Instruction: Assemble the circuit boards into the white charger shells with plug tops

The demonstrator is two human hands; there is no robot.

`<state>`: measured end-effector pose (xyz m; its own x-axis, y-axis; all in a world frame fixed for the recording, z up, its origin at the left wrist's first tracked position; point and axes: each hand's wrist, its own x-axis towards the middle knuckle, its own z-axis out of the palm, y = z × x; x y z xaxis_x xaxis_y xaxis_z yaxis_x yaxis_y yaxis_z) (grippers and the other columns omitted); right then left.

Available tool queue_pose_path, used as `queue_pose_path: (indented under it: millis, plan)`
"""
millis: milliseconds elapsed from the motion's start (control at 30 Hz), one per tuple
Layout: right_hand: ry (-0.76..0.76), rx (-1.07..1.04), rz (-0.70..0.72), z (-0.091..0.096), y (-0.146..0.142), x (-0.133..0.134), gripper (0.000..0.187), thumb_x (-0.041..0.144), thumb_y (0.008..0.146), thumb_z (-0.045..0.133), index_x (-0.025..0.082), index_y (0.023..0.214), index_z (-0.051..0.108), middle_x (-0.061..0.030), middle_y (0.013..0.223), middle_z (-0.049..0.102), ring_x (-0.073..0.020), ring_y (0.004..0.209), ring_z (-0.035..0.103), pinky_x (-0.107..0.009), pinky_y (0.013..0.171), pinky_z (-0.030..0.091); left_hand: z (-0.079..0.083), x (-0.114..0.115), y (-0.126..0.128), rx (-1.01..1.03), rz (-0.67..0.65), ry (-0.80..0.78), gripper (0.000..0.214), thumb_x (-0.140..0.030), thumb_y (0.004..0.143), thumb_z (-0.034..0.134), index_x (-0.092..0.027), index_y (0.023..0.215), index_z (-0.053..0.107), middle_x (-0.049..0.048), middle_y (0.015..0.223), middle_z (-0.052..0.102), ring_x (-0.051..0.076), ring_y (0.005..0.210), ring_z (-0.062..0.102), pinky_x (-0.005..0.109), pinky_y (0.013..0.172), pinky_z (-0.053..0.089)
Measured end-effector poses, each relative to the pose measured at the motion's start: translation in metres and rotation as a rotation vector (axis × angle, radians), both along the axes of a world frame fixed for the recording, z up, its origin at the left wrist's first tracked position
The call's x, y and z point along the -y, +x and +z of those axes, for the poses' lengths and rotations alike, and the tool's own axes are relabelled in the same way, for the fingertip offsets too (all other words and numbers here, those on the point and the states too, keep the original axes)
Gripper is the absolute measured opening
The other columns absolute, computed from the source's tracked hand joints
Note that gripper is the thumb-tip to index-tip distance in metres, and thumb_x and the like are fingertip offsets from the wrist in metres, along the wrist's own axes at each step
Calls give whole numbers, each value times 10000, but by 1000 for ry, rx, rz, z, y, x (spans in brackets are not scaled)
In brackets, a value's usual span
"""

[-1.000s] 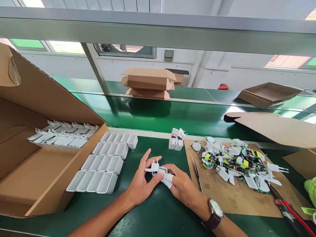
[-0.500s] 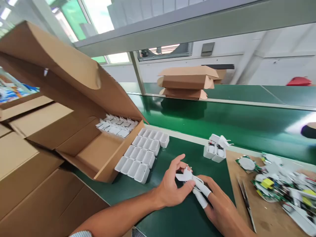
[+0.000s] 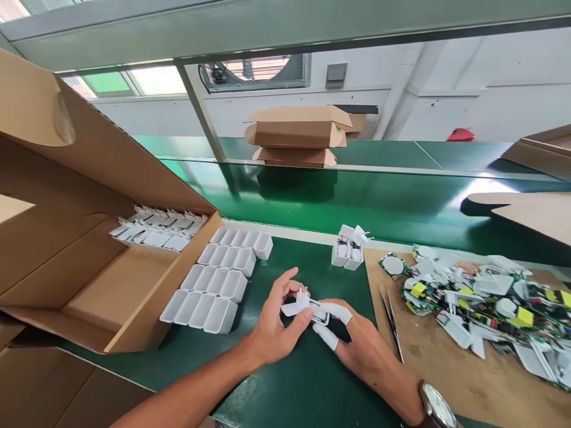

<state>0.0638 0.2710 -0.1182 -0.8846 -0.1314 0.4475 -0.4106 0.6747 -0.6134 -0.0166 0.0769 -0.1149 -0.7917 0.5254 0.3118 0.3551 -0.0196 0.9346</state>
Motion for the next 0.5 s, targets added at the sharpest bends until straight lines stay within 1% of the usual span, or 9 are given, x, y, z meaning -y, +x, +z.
queue_pose_path:
  millis: [100, 233, 333, 400, 433, 467, 500]
  plan:
    - [-9, 46, -24, 4, 2, 2, 320, 234, 1005, 554, 287, 1315, 493, -87, 1173, 707, -227, 879, 750, -361, 763, 646, 1, 2, 0, 23, -9, 5, 557, -321, 1013, 588, -316, 1510, 337, 36, 1103, 620, 186, 978, 644, 354, 884, 556]
    - [104, 2, 23, 7, 1, 5, 343, 176, 995, 508, 284, 1317, 559, -98, 1114, 681, -247, 915, 705, -373, 753, 630, 1, 3, 0, 58, -15, 18, 508, -366, 1031, 555, -294, 1503, 379, 49, 1105, 631, 201, 1001, 641, 356, 869, 557]
    - [106, -31, 34, 6, -1, 6, 354, 148, 980, 521, 279, 1303, 585, -97, 1078, 672, -246, 905, 678, -369, 727, 618, -1, 2, -2, 75, -26, 22, 485, -389, 1049, 521, -284, 1500, 380, 52, 1100, 628, 188, 963, 635, 354, 860, 554]
    - [51, -24, 38, 3, -2, 6, 343, 148, 978, 528, 280, 1286, 598, -90, 1076, 671, -230, 883, 671, -360, 728, 615, -4, 1, -3, 84, -37, 35, 504, -421, 1046, 527, -290, 1506, 366, 54, 1110, 621, 189, 967, 635, 360, 867, 553]
    - [-3, -10, 35, 2, -2, 6, 329, 162, 981, 530, 279, 1279, 604, -89, 1088, 673, -224, 889, 672, -363, 749, 618, -5, 0, -4, 78, -41, 48, 556, -452, 1024, 567, -293, 1513, 354, 58, 1129, 617, 198, 993, 638, 374, 891, 551]
    - [-89, 12, 26, 1, -3, 7, 313, 189, 986, 535, 277, 1277, 607, -93, 1115, 675, -223, 914, 677, -370, 784, 623, -7, 0, -4, 61, -39, 61, 659, -494, 976, 641, -296, 1525, 335, 67, 1164, 611, 216, 1034, 640, 396, 924, 547]
    - [-211, 46, 12, 0, -4, 7, 295, 228, 991, 543, 275, 1275, 609, -96, 1144, 679, -223, 944, 685, -378, 819, 627, -8, -1, -4, 33, -31, 62, 807, -535, 897, 737, -297, 1540, 312, 82, 1217, 600, 243, 1089, 636, 425, 963, 538]
